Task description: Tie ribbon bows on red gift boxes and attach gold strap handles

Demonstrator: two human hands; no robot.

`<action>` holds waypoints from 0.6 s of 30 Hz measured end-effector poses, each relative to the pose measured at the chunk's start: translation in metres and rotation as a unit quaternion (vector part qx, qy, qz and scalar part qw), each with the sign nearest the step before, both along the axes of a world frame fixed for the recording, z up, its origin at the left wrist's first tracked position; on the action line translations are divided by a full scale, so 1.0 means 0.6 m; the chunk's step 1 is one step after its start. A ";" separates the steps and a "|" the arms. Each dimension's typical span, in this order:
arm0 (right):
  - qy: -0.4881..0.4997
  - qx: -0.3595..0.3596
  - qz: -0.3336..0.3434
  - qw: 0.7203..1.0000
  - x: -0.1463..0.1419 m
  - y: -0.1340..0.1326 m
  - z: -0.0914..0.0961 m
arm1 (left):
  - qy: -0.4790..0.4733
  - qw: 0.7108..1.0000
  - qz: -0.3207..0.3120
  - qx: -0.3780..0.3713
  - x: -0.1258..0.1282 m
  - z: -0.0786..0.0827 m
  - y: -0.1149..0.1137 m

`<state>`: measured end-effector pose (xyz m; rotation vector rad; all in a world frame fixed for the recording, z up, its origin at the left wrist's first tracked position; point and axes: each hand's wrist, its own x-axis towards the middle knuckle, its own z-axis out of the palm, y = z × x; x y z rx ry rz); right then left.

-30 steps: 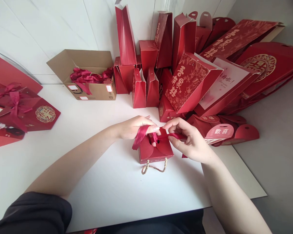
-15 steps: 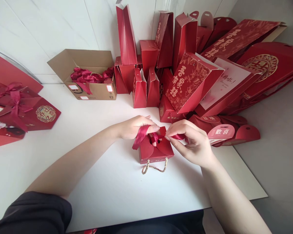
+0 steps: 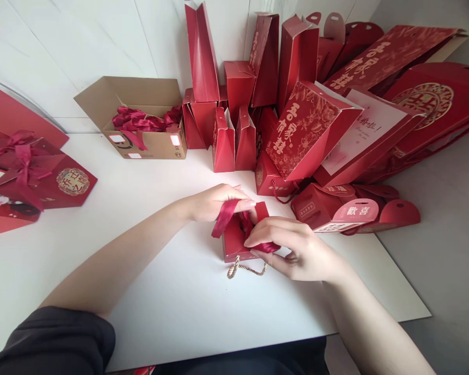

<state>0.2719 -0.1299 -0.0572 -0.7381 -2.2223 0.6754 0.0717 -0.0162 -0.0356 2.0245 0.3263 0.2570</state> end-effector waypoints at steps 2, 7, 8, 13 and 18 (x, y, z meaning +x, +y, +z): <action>-0.003 -0.003 0.004 1.000 0.001 0.001 0.000 | 0.005 1.000 -0.003 0.001 0.000 0.000 -0.001; -0.005 -0.004 0.009 1.000 0.001 0.000 -0.001 | 0.014 1.000 -0.005 -0.010 0.000 0.002 -0.002; -0.007 -0.004 0.008 1.000 0.001 0.000 -0.001 | 0.015 1.000 -0.007 -0.006 0.000 0.002 -0.001; -0.011 -0.007 0.005 1.000 -0.001 -0.001 0.001 | 0.020 0.998 -0.017 0.055 -0.003 -0.003 0.001; -0.001 -0.013 0.021 1.000 -0.001 -0.002 0.004 | 0.011 0.999 -0.008 0.040 -0.003 -0.007 -0.003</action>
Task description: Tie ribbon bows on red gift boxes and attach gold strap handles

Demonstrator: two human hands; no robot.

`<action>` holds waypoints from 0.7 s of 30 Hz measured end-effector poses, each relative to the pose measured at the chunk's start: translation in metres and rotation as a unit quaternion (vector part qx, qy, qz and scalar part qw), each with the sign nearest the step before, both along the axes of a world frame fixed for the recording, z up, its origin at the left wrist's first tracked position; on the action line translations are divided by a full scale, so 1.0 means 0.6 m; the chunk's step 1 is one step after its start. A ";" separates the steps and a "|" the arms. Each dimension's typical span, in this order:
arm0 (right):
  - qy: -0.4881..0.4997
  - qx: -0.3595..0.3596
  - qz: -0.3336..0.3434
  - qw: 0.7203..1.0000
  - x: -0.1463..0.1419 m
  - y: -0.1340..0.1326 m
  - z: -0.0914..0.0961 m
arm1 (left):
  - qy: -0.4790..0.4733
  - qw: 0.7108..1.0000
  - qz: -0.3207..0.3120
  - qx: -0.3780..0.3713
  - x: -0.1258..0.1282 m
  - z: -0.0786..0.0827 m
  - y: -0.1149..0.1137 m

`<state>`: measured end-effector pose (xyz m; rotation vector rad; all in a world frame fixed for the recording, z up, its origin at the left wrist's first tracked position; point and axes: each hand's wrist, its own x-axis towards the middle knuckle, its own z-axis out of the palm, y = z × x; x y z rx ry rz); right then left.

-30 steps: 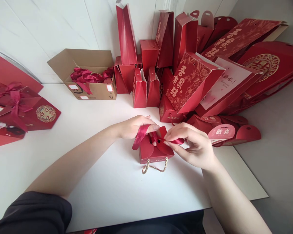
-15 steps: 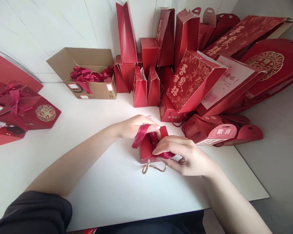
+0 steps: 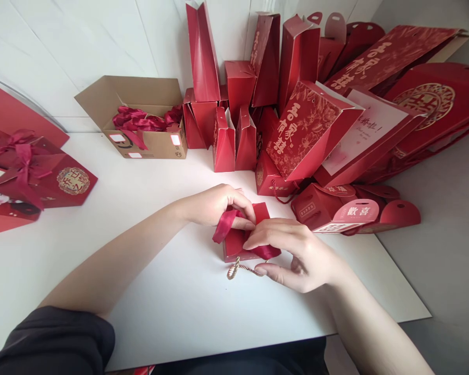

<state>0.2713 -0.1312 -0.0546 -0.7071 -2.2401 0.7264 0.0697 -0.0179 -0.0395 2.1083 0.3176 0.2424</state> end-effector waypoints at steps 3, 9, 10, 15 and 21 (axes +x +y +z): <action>0.015 -0.004 0.015 1.000 0.002 0.000 -0.001 | 0.001 0.999 -0.001 -0.032 0.000 0.004 -0.005; 0.093 0.005 -0.125 0.988 0.007 0.019 -0.011 | 0.010 0.999 0.037 0.011 -0.001 0.016 -0.017; 0.093 0.003 -0.158 0.983 0.007 0.024 -0.013 | 0.017 0.999 0.046 0.024 0.000 0.018 -0.019; 0.049 -0.034 -0.162 0.985 0.002 0.038 -0.025 | 0.034 0.993 0.056 0.095 -0.002 0.028 -0.034; 0.037 -0.033 -0.139 0.989 -0.004 0.036 -0.026 | 0.028 0.956 0.144 0.255 -0.015 0.032 -0.071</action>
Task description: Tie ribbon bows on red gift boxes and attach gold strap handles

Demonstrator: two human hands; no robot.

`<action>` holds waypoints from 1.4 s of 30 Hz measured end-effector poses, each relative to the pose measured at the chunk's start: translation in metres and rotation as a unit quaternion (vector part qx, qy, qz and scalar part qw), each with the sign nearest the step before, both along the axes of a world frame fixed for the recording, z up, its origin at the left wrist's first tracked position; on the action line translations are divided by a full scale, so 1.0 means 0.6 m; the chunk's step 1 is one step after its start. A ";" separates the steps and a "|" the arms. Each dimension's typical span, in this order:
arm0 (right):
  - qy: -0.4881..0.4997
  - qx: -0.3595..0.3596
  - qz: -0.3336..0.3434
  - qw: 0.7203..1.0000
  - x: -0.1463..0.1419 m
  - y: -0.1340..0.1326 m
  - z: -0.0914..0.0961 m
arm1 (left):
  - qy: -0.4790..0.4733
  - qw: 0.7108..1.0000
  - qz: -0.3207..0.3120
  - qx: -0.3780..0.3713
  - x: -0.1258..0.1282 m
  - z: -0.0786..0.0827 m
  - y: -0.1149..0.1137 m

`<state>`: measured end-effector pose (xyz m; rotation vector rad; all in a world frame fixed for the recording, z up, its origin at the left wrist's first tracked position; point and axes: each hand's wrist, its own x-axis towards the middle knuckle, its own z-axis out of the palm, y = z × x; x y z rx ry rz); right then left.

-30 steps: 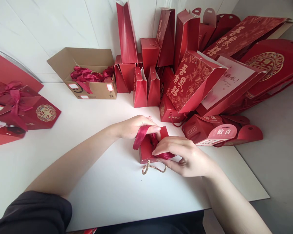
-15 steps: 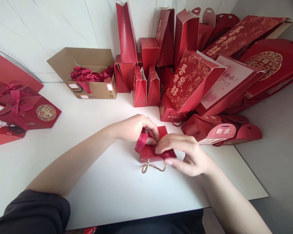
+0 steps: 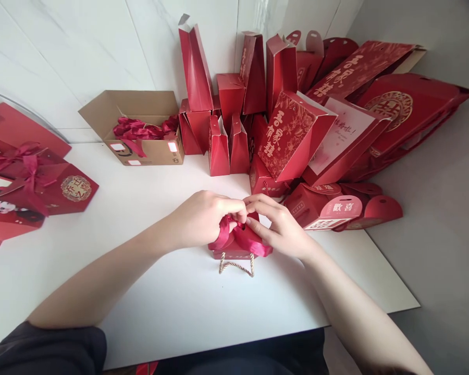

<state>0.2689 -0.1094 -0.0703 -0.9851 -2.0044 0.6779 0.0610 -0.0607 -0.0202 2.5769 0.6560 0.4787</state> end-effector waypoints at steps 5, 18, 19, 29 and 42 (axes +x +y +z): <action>0.018 -0.027 -0.036 0.999 -0.003 -0.005 -0.001 | -0.081 0.974 0.062 0.200 0.001 -0.031 -0.022; 0.029 0.005 -0.095 0.995 -0.016 -0.004 -0.004 | -0.199 0.964 0.080 0.158 -0.001 -0.063 -0.003; 0.026 0.007 -0.089 0.996 -0.015 -0.004 -0.002 | -0.198 0.964 0.079 0.156 -0.001 -0.063 -0.003; -0.028 0.057 -0.076 0.995 -0.002 -0.004 0.002 | -0.196 0.968 0.018 0.153 0.000 -0.057 0.004; -0.057 0.081 -0.091 0.991 -0.007 -0.015 0.011 | -0.205 0.968 0.013 0.147 0.004 -0.055 0.001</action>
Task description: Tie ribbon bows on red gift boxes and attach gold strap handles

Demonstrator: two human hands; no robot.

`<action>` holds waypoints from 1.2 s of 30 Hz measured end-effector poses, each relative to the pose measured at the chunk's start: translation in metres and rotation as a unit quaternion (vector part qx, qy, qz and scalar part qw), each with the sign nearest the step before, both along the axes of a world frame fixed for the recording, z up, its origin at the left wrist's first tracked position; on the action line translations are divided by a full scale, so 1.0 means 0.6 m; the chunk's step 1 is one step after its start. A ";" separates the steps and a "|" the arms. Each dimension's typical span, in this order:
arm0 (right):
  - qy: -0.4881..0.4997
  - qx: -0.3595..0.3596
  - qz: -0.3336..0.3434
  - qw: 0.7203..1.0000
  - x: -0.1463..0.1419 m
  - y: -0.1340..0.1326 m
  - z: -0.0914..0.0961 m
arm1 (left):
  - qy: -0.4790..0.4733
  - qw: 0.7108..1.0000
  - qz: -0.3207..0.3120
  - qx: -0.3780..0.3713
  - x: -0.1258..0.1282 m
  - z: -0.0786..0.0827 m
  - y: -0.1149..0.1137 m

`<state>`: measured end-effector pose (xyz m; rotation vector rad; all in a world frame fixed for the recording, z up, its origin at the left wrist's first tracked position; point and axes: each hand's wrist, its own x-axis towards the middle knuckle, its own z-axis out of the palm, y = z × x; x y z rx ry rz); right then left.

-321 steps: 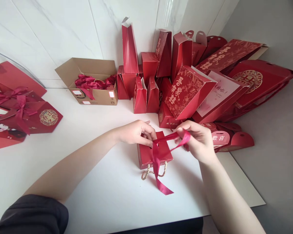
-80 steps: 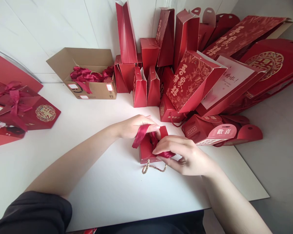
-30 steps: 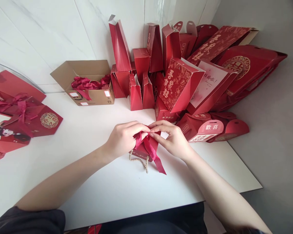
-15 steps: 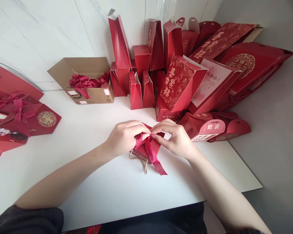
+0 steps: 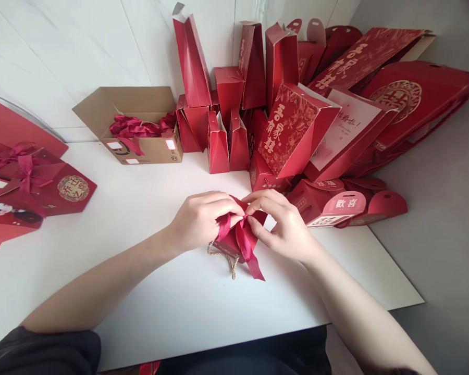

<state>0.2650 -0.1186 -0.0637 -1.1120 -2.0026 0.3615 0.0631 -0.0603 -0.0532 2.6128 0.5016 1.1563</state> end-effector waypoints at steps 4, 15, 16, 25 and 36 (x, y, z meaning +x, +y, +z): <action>0.028 0.001 -0.021 0.999 0.002 0.001 0.001 | -0.005 1.000 0.002 0.002 0.000 -0.006 0.002; 0.070 -0.031 -0.030 0.997 0.008 0.002 0.001 | -0.008 1.000 -0.005 0.012 0.000 -0.013 0.003; 0.074 -0.041 -0.027 0.996 0.010 0.003 0.001 | -0.008 1.000 -0.004 0.010 0.000 -0.014 0.003; 0.071 -0.068 0.010 0.995 0.010 0.004 0.000 | 0.003 1.000 -0.003 0.018 0.003 -0.010 0.002; 0.098 -0.112 0.023 0.989 0.005 0.006 -0.006 | 0.005 1.000 0.000 0.024 0.004 -0.011 0.000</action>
